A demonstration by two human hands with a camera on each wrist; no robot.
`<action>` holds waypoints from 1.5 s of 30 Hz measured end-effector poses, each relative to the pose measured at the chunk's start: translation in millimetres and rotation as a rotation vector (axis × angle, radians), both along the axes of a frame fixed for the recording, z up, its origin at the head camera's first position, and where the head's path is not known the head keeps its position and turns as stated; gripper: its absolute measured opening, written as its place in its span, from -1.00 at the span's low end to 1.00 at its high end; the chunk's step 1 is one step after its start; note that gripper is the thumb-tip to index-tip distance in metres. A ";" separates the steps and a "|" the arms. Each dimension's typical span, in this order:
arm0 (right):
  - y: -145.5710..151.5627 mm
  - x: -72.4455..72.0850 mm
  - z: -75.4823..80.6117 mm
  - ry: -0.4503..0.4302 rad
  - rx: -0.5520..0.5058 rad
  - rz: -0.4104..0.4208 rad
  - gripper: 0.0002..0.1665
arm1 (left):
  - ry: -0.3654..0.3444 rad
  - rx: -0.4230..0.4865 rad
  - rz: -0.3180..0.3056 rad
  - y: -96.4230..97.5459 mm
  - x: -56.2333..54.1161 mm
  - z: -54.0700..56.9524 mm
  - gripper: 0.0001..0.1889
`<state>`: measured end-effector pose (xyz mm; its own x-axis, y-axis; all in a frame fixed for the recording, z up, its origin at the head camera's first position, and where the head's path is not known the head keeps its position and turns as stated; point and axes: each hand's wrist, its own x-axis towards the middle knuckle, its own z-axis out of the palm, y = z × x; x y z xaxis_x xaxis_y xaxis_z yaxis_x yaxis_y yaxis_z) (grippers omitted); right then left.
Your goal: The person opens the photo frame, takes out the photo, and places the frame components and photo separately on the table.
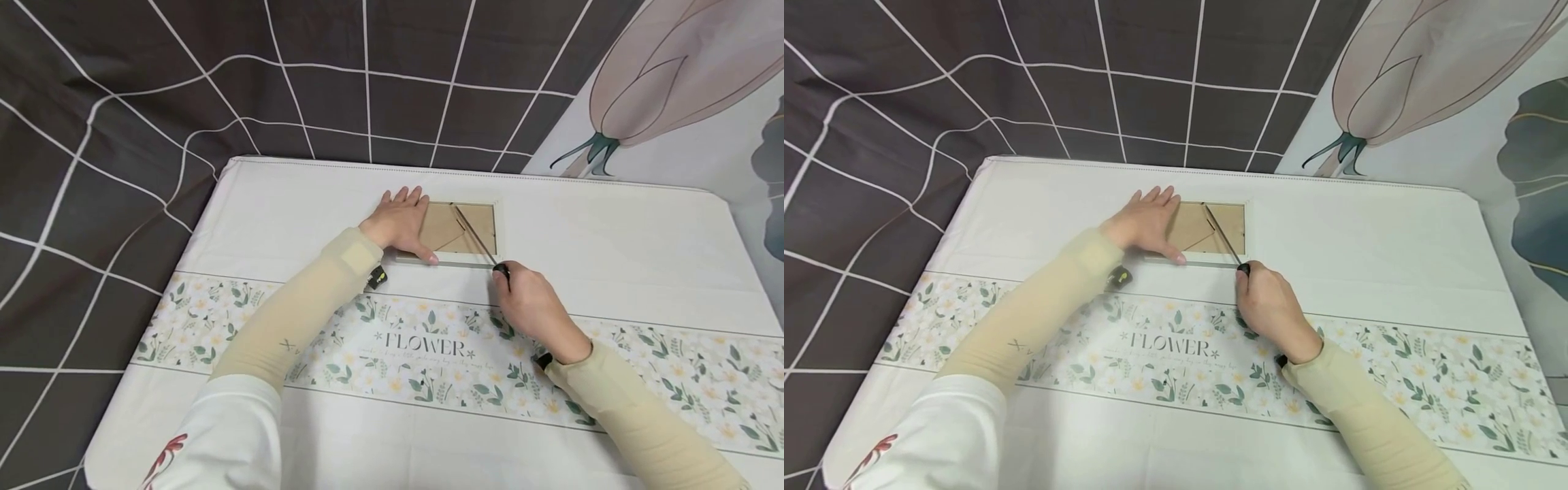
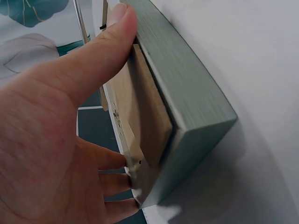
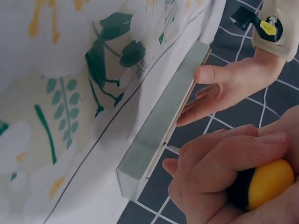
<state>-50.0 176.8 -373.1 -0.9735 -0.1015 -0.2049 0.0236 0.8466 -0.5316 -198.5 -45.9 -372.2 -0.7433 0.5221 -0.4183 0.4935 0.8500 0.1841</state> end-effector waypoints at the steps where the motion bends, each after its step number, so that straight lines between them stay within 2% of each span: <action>1: -1.0 -0.4 -0.1 0.002 0.004 0.000 -0.65 | -0.002 0.000 0.004 0.2 0.1 0.5 0.43; 9: -5.3 -2.7 -3.0 -0.006 0.025 -0.008 -0.65 | -0.001 0.011 0.013 0.7 0.7 -0.6 0.43; 18: -5.9 -2.8 -4.5 -0.012 0.026 -0.018 -0.65 | -0.006 -0.021 -0.001 0.1 -0.1 -3.4 0.40; 45: -12.6 -0.2 -9.6 -0.014 0.012 -0.031 -0.64 | -0.003 -0.041 -0.006 2.1 -0.5 -1.4 0.41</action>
